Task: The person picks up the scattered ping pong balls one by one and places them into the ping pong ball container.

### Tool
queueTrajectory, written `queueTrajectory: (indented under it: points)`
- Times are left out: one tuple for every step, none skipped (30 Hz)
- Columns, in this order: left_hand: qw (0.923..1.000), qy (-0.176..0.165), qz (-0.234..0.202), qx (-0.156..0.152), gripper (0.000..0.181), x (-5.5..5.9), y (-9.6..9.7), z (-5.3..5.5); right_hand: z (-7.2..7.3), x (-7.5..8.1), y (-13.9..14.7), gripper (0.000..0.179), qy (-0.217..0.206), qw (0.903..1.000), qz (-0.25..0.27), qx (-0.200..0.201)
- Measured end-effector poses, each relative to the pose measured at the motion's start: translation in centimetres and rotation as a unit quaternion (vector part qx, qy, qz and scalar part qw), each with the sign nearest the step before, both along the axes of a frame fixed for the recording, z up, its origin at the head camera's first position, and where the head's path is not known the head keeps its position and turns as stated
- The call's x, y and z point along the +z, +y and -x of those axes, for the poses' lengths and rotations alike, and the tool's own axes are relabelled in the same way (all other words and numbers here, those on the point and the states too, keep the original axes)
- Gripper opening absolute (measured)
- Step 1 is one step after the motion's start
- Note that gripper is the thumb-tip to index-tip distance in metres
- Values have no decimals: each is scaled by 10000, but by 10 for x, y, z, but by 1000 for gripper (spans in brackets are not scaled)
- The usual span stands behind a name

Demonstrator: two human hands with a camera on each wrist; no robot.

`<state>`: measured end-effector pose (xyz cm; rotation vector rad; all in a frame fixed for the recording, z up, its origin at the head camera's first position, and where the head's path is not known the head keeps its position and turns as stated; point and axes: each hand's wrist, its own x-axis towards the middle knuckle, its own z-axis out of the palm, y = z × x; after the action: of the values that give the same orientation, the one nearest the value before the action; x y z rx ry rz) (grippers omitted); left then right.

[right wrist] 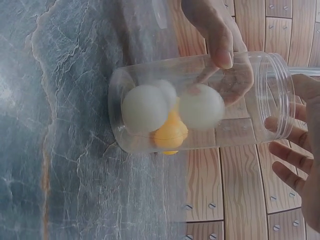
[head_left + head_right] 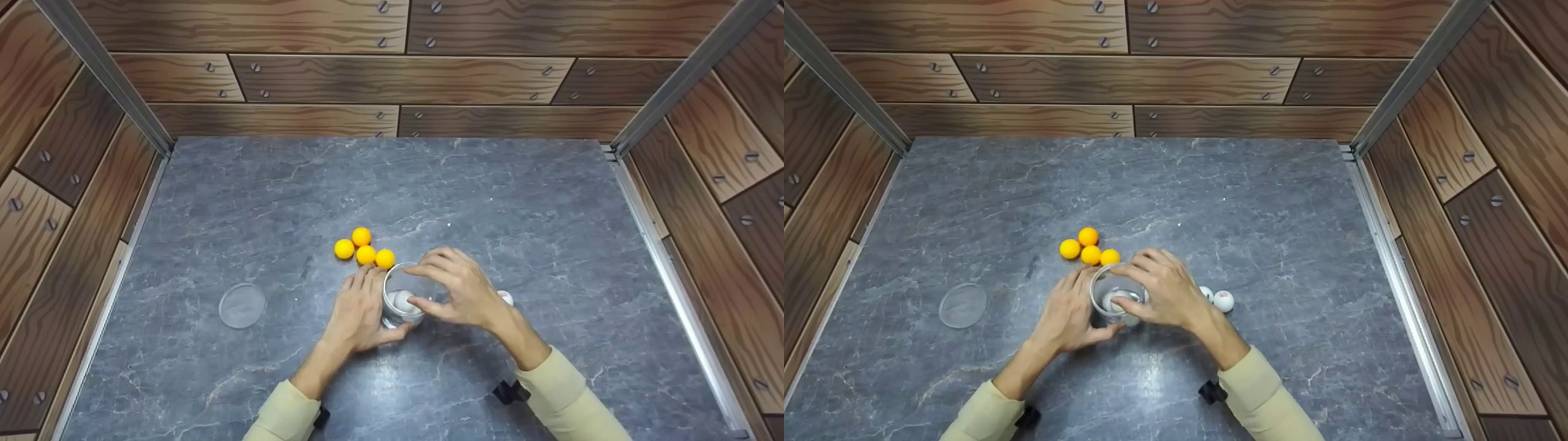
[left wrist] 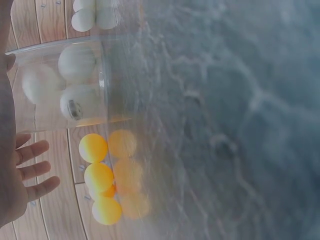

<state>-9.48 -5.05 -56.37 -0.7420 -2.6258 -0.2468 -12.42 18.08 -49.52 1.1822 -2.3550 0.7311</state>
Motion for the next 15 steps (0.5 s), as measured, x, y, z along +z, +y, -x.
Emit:
queueTrajectory:
  points:
    - [10000, -7, 4, -7, 107, 0, 0, 0, 0, 0, 0, 42, 20, 10000, 7, 13]
    - [10000, -8, 23, -5, 107, 0, 0, 0, 0, 0, 1, 42, 24, 10000, 5, 14]
    - [10000, -12, 43, -4, 107, 0, 0, 0, -1, 0, 1, 42, 39, 10000, 15, 25]
    - [10000, -16, 61, 0, 107, 0, 0, 0, -1, 1, 2, 41, 52, 10000, 23, 36]
    - [10000, -24, 65, 4, 107, 0, 0, 0, -1, 1, 2, 41, 71, 10000, 34, 55]
    - [10000, -33, 68, 7, 107, 0, 0, 0, -2, 1, 3, 41, 80, 9999, 51, 68]
    - [10000, -40, 69, 6, 106, 0, 0, 0, -2, 2, 4, 41, 98, 9999, 67, 88]
    - [10000, -44, 76, 13, 106, 0, 0, 0, -2, 2, 5, 41, 104, 9998, 96, 109]
    - [10000, -53, 69, 12, 106, 0, 0, 0, -3, 3, 6, 41, 106, 9998, 123, 131]
    - [10000, -63, 55, 8, 106, 0, 0, 0, -3, 3, 7, 42, 102, 9997, 154, 150]
    - [10000, -72, 36, 1, 106, 0, 0, 0, -4, 4, 9, 42, 90, 9997, 173, 161]
    - [10000, -82, 26, -1, 106, 0, 0, 0, -5, 5, 10, 42, 64, 9997, 181, 159]
    - [10000, -92, 14, -2, 106, 0, 0, 0, -5, 6, 12, 42, 40, 9997, 186, 161]
    - [10000, -98, 2, -2, 106, 0, 0, 0, -6, 7, 13, 42, 13, 9997, 189, 158]
    - [9999, -103, 2, -4, 106, 0, 0, 0, -6, 8, 15, 43, -10, 9998, 166, 147]
